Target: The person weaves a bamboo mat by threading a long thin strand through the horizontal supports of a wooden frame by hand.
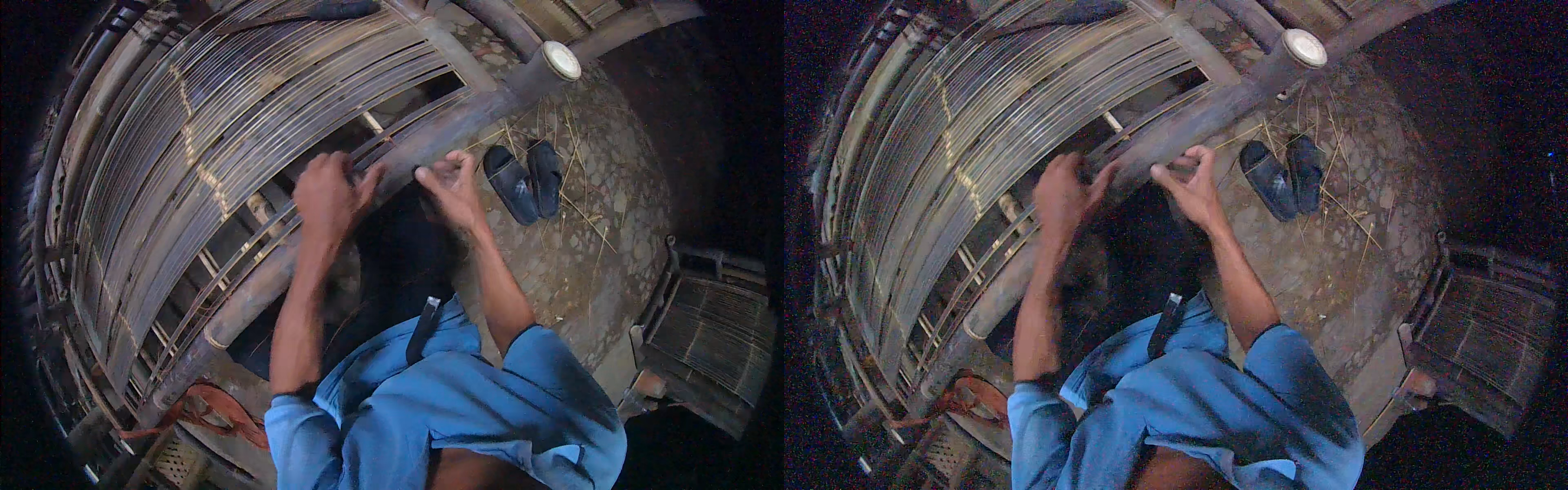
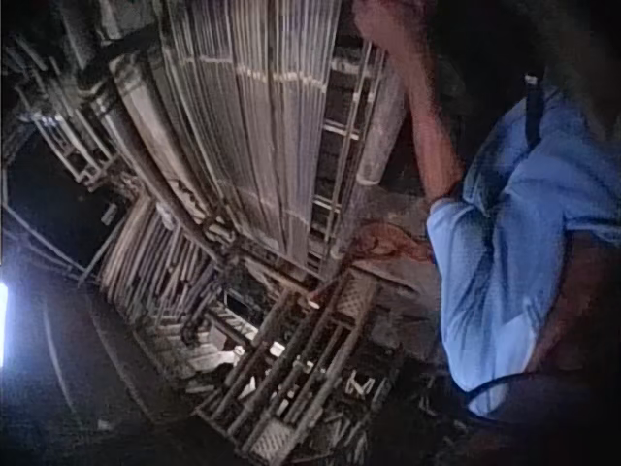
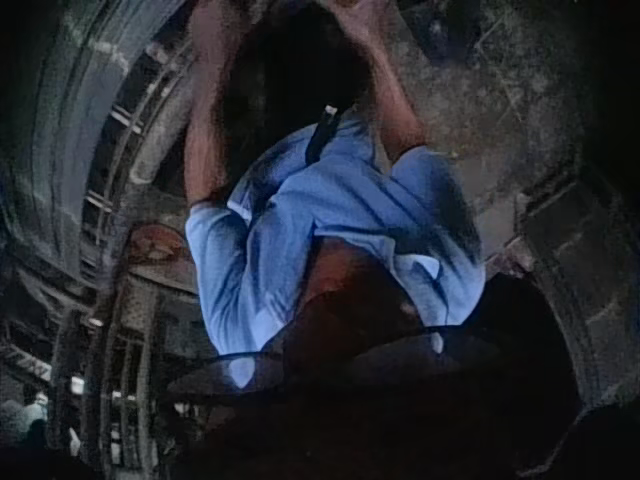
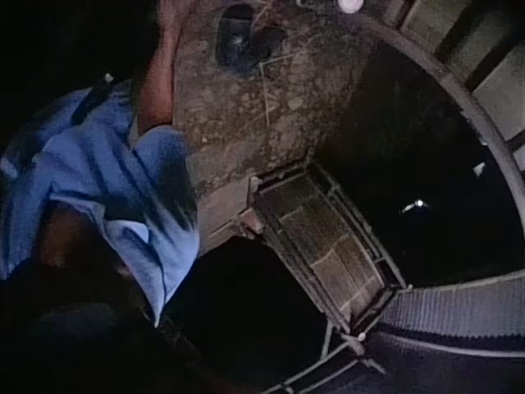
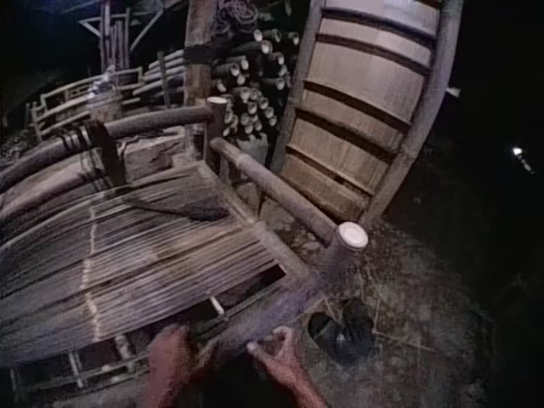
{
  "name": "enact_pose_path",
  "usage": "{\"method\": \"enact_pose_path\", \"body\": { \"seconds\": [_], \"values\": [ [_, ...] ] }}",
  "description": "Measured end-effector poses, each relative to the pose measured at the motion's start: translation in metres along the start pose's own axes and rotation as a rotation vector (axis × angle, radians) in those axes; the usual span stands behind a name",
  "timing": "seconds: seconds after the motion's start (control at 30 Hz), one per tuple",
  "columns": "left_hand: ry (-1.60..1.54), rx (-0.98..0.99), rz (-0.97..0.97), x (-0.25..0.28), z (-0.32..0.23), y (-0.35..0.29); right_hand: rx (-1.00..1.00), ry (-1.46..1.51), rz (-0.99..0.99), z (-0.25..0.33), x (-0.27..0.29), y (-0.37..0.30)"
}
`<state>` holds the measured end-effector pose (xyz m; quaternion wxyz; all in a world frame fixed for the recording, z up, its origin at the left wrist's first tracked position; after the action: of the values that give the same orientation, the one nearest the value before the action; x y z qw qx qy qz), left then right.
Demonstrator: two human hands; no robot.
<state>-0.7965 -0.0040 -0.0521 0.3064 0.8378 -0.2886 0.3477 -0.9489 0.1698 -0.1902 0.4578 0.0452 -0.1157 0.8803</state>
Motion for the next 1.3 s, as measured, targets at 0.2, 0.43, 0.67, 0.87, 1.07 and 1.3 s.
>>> {"method": "enact_pose_path", "body": {
  "seconds": [0.2,0.43,0.67,0.87,1.07,1.3],
  "values": [
    [-0.001,-0.04,0.057,-0.045,-0.001,0.006,-0.153,0.036,0.294,0.001,-0.025,-0.038],
    [-0.697,0.143,0.479,-0.034,-0.045,-0.064,-0.476,0.429,0.499,0.025,-0.047,-0.061],
    [-0.559,0.181,0.265,-0.007,-0.008,-0.01,-0.357,0.501,0.589,0.023,-0.025,-0.061],
    [-0.523,0.289,0.321,-0.068,0.059,0.04,-0.105,-0.24,0.62,0.038,0.055,-0.068],
    [-0.934,0.881,0.569,-0.135,0.085,0.03,-0.031,-0.449,0.709,0.076,0.081,-0.07],
    [-0.924,0.829,0.667,-0.146,0.073,0.018,0.468,-0.9,-0.026,0.135,0.002,0.008]
  ]
}}
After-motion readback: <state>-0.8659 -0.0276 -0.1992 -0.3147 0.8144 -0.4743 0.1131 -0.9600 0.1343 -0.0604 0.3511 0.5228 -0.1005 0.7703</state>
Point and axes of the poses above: each hand's wrist, its own y-axis towards the middle knuckle, its own x-axis out of the back of the hand, z = x × y, the point moved 10 cm from there along y, towards the middle knuckle, and after that the axes turned 12 degrees about -y, right-handed, at the moved point
